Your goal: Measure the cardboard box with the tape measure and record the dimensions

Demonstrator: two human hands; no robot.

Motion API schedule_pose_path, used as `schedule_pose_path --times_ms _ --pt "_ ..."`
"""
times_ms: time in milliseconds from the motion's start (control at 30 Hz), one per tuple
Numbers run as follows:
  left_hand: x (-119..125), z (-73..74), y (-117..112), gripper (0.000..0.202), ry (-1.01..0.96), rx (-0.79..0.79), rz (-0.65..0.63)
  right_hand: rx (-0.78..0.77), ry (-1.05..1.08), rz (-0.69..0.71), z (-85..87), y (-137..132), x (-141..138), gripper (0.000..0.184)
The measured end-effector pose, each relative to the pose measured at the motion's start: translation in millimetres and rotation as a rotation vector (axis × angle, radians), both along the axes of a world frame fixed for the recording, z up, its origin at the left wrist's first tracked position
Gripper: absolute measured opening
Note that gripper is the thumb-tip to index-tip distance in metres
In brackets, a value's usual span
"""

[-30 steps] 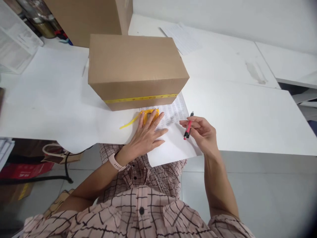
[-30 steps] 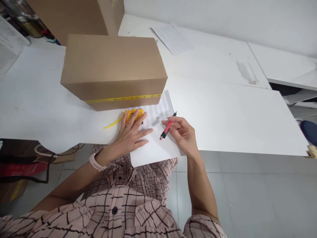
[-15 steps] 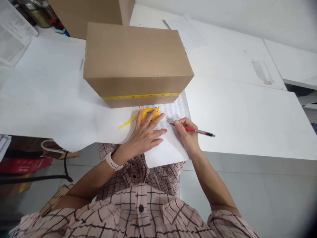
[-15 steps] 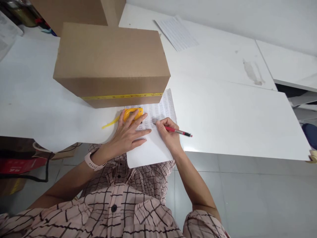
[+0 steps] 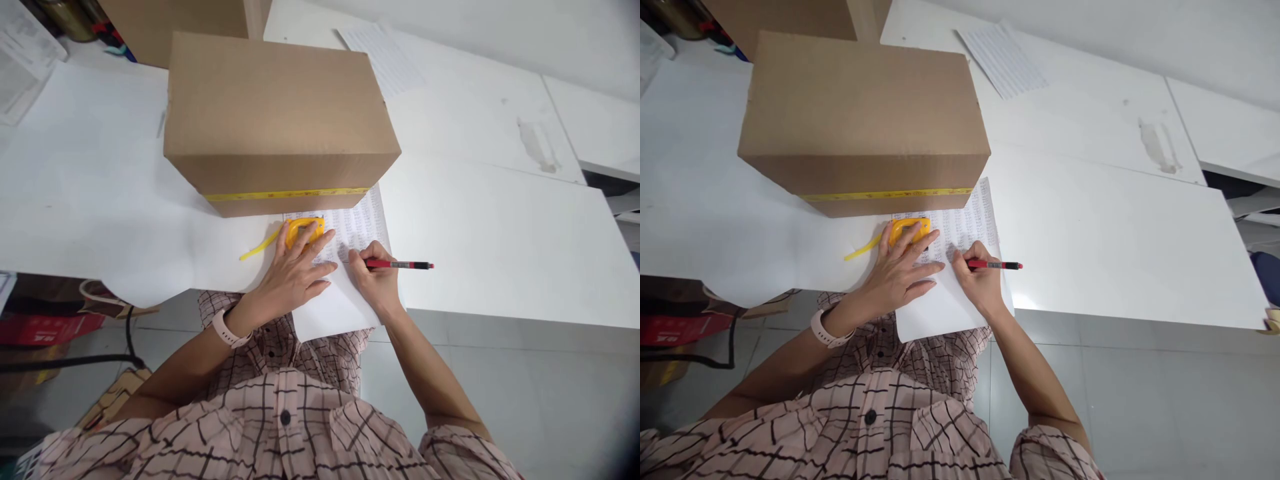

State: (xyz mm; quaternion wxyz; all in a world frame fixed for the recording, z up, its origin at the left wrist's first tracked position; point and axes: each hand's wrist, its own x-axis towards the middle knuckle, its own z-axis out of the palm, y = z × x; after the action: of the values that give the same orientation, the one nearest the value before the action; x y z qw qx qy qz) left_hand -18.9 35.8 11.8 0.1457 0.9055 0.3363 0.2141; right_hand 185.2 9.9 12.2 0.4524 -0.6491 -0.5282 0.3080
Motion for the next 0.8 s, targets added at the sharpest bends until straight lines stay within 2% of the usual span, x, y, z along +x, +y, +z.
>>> schedule_pose_path --times_ms 200,400,800 --pt "0.5 1.4 0.3 0.024 -0.013 -0.043 0.002 -0.027 -0.015 0.002 -0.4 0.1 -0.9 0.038" --pt "0.4 0.7 0.4 0.024 -0.005 -0.027 0.004 -0.010 -0.094 0.011 -0.2 0.3 -2.4 0.037" --pt "0.0 -0.4 0.1 0.024 0.030 0.013 -0.004 -0.004 -0.065 -0.005 -3.4 0.6 -1.4 0.037"
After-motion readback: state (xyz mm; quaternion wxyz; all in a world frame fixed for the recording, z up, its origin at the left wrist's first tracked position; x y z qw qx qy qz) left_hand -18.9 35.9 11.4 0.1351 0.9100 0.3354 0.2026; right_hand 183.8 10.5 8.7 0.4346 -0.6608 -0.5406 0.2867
